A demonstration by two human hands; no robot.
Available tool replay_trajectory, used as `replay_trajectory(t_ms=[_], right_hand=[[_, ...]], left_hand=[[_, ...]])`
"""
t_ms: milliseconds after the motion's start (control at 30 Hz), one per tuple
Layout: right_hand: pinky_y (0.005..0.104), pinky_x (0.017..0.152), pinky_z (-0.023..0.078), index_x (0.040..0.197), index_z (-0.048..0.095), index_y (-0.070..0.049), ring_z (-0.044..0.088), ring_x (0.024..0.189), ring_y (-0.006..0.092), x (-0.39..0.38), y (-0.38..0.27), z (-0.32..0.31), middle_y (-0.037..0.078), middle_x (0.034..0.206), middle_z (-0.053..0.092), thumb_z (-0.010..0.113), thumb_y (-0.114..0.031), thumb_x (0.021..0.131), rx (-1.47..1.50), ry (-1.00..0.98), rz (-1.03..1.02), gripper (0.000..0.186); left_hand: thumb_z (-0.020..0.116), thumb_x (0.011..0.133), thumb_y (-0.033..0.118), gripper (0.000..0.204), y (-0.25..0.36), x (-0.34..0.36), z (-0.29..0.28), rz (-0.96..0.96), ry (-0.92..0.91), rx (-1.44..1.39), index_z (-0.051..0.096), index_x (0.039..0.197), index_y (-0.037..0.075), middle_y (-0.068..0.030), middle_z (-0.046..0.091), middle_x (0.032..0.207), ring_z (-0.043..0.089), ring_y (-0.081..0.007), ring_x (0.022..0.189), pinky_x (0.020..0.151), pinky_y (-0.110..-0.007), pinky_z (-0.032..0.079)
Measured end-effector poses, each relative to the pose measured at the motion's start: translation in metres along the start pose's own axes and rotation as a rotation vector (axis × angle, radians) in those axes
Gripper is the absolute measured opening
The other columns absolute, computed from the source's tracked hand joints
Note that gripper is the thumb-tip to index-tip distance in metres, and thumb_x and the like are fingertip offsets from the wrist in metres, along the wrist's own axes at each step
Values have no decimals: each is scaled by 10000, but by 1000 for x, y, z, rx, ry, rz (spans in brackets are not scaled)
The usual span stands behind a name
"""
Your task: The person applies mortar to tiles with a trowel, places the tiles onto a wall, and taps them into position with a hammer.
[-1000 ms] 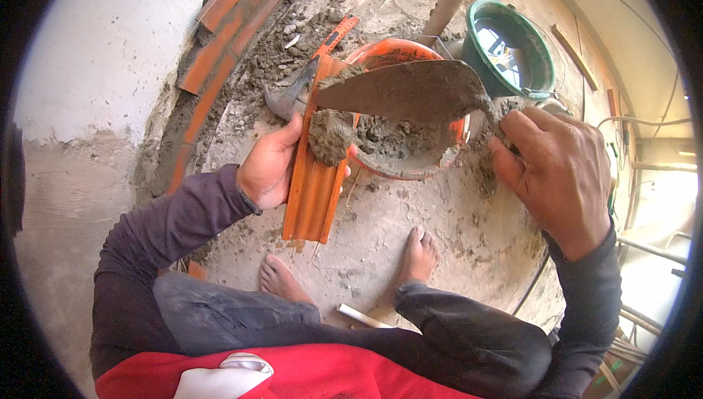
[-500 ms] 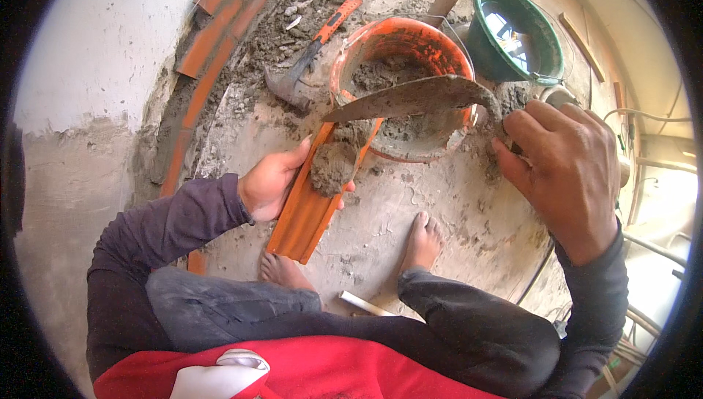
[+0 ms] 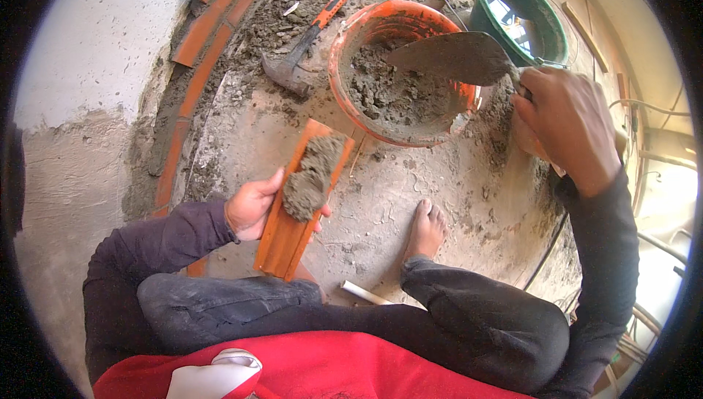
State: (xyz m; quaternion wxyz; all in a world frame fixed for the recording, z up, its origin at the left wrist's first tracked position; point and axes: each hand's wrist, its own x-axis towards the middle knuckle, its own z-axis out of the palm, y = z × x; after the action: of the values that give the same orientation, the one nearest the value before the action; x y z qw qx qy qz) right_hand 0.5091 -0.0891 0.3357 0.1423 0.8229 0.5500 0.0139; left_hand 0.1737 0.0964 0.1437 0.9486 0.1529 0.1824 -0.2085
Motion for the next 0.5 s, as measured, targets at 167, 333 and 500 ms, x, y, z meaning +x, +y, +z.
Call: replay_trajectory(t_ms=[167,333,500], right_hand=[[419,639,502,785,665,-72,675,752,305,43,1,40,132,757,664,654,-189,813,-323,-89,-81,121],[346,563,510,723,741,-118,698,672,218,60,-43,50,58,687,687,630,-161,795,-550,-57,-209,139],[377,602,489,689,702,-114,665,700,256,49,-45,26,64,677,638,625,-154,749,-381,-12,-380,106]], left_hand=[[190,1026,570,679,27,1,6,134,51,60,341,1467,76,-192,499,1385,566,-330,1180,982,-527,494],[175,1035,551,654,43,3,16,259,121,138,324,1478,94,-193,498,1390,562,-333,1181,973,-531,501],[161,1044,534,660,48,0,17,320,132,115,355,1471,69,-172,560,1354,588,-285,1177,1003,-440,477]])
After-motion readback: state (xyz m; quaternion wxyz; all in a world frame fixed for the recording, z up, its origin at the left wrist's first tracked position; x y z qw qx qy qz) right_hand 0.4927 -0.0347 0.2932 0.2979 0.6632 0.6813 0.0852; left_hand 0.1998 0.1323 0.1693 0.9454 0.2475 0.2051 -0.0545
